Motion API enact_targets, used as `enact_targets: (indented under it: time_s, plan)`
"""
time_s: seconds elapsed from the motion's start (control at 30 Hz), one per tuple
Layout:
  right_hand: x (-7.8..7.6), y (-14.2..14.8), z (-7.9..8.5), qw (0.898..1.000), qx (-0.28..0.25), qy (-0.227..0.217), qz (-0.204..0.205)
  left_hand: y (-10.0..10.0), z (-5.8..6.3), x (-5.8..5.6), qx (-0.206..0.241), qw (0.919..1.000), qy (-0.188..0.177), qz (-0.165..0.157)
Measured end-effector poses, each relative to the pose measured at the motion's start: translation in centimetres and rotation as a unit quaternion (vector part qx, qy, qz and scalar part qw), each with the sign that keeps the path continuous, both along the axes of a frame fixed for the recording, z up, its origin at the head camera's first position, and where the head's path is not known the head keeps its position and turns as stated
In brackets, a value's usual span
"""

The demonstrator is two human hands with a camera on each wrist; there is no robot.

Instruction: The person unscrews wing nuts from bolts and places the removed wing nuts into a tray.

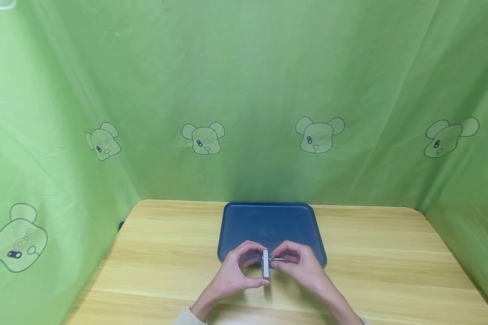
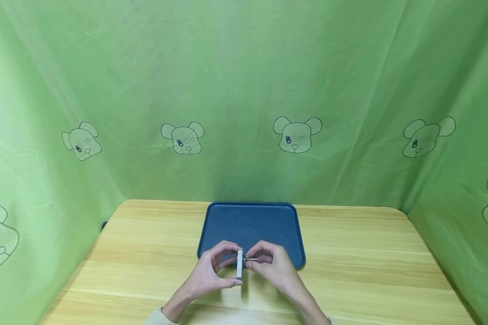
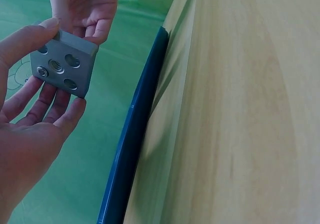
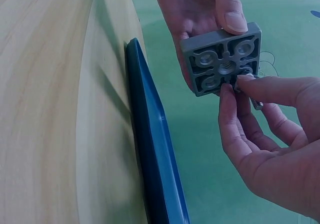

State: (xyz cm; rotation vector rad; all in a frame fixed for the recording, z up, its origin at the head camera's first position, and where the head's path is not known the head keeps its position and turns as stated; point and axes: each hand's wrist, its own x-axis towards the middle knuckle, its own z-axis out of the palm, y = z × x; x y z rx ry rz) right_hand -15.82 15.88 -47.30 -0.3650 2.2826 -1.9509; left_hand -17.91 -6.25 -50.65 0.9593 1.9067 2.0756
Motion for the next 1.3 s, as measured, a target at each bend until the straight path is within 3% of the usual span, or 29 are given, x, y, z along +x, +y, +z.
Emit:
enact_targets:
  time_s: [0.23, 0.47, 0.63, 1.3]
  plan:
    - [0.01, 0.11, 0.10, 1.000, 0.021, -0.002, 0.003, -0.04, 0.01, -0.01, 0.004, 1.0000, 0.009, -0.001]
    - [-0.21, -0.04, -0.04, 1.000, -0.019, -0.021, 0.009, -0.10, -0.09, -0.03, 0.003, 0.9998, 0.018, 0.005]
    - [-0.15, -0.35, -0.19, 0.999, -0.024, -0.039, -0.009, -0.05, -0.12, 0.01, 0.003, 0.9999, 0.015, 0.002]
    - [0.08, -0.15, 0.05, 0.998, -0.049, -0.035, 0.015, 0.03, -0.13, 0.04, 0.006, 0.9999, 0.011, -0.001]
